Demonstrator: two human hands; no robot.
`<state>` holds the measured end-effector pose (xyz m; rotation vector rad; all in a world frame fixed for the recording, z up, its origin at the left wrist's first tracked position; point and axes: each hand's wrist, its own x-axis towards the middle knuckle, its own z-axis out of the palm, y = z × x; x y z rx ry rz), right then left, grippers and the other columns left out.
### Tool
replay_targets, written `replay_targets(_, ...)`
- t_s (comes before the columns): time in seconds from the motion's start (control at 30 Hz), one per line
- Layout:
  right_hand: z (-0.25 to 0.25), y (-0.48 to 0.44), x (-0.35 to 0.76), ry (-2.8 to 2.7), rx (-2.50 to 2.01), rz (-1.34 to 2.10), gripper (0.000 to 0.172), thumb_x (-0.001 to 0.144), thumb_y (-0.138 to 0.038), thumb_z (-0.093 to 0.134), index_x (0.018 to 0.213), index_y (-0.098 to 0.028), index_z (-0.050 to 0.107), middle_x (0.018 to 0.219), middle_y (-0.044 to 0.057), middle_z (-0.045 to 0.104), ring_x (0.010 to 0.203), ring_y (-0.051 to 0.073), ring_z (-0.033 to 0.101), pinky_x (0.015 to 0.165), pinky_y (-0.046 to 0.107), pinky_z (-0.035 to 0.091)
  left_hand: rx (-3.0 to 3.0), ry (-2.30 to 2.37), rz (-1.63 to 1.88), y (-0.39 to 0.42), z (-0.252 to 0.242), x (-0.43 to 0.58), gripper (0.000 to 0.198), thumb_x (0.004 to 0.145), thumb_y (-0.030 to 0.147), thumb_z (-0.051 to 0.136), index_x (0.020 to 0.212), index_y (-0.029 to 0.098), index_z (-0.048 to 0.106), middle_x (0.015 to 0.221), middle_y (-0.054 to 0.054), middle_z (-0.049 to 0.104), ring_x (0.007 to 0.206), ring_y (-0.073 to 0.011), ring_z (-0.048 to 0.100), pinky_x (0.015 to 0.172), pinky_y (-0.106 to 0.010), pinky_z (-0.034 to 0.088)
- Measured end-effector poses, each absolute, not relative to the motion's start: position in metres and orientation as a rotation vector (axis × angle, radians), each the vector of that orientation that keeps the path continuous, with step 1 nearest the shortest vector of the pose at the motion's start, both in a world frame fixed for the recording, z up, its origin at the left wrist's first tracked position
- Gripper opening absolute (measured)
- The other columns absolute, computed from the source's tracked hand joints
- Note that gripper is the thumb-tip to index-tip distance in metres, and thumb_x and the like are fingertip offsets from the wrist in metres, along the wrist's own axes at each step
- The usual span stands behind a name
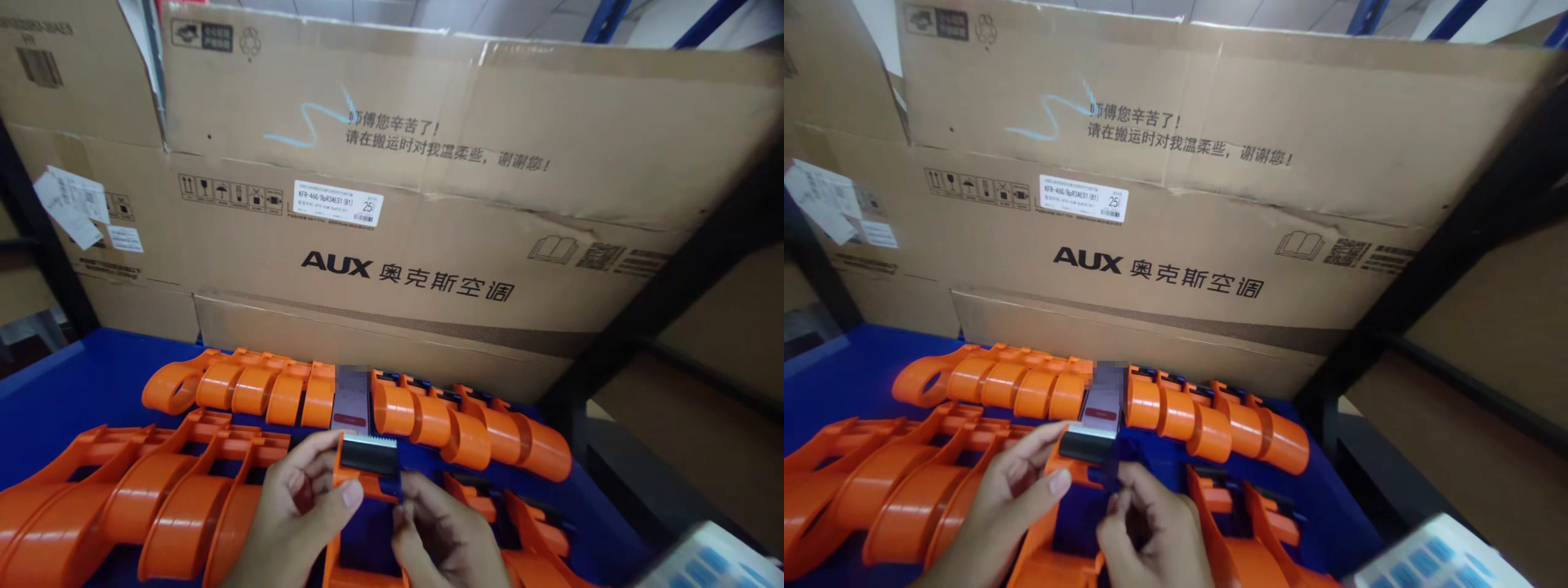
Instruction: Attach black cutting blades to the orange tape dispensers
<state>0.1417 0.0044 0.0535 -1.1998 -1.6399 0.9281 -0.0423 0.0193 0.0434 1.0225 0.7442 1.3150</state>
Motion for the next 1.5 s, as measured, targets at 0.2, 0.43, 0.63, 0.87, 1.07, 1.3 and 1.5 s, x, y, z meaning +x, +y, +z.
replay_targets(0.2,0.054,0.006,0.138,-1.67,-1.227,0.774,0.022,0.094,-0.03,0.055,0.106,-0.019,0.07,0.068,-0.003,0.054,0.061,0.014,0.053,0.057,0.023,0.045,0.837,0.757,1.415,0.028,0.049,-0.047,0.043,0.078,0.047,0.086,0.112,0.021,0.081,0.112,-0.01,0.082,0.108,-0.0299,0.074,0.099,-0.035,0.056)
replay_targets(0.43,0.076,0.006,0.158,-1.675,-1.39,0.293,0.023,0.099,-0.037,0.055,0.107,-0.023,0.071,0.062,-0.005,0.057,0.053,0.014,0.054,0.054,0.024,0.043,0.702,0.556,1.333,0.041,0.04,-0.058,0.037,0.079,0.054,0.082,0.089,0.018,0.076,0.066,-0.004,0.073,0.061,-0.018,0.066,0.064,-0.028,0.053)
replay_targets(0.63,0.082,0.007,0.182,-1.821,-1.569,-0.104,0.024,0.096,-0.033,0.055,0.108,-0.023,0.073,0.074,0.002,0.068,0.066,0.022,0.066,0.059,0.03,0.046,0.823,0.547,1.289,0.037,0.023,-0.049,0.048,0.08,0.058,0.079,0.109,0.021,0.073,0.053,0.002,0.064,0.045,-0.0145,0.057,0.047,-0.024,0.041)
replay_targets(0.87,0.074,0.005,0.175,-2.06,-1.808,-0.343,0.018,0.083,-0.017,0.063,0.067,-0.024,0.068,0.067,0.005,0.07,0.072,0.027,0.064,0.061,0.034,0.034,0.873,0.57,1.259,0.038,0.015,-0.054,0.048,0.081,0.055,0.08,0.114,0.022,0.069,0.057,0.002,0.067,0.044,-0.0151,0.059,0.049,-0.025,0.042)
replay_targets(1.07,0.062,0.008,0.166,-2.096,-1.817,-0.486,0.018,0.084,-0.014,0.064,0.07,-0.023,0.073,0.073,0.007,0.074,0.077,0.028,0.062,0.067,0.04,0.029,0.86,0.669,1.305,0.033,0.021,-0.049,0.051,0.077,0.051,0.084,0.116,0.021,0.07,0.06,0.003,0.069,0.044,-0.0123,0.06,0.047,-0.022,0.041)
replay_targets(1.3,0.073,0.006,0.163,-1.912,-1.627,-0.296,0.017,0.097,-0.027,0.059,0.097,-0.025,0.075,0.089,0.005,0.074,0.088,0.03,0.063,0.074,0.043,0.036,0.819,0.628,1.19,0.03,0.024,-0.044,0.06,0.073,0.05,0.088,0.119,0.019,0.066,0.057,0.002,0.068,0.044,-0.0151,0.06,0.043,-0.023,0.044)
replay_targets(1.5,0.076,-0.005,0.149,-1.871,-1.154,0.256,0.032,0.1,-0.031,0.062,0.132,-0.03,0.063,0.109,0.002,0.073,0.102,0.022,0.069,0.093,0.038,0.052,0.833,0.774,1.325,0.014,0.04,-0.026,0.051,0.085,0.052,0.078,0.121,0.02,0.063,0.057,0.005,0.062,0.046,-0.0113,0.055,0.049,-0.021,0.044)
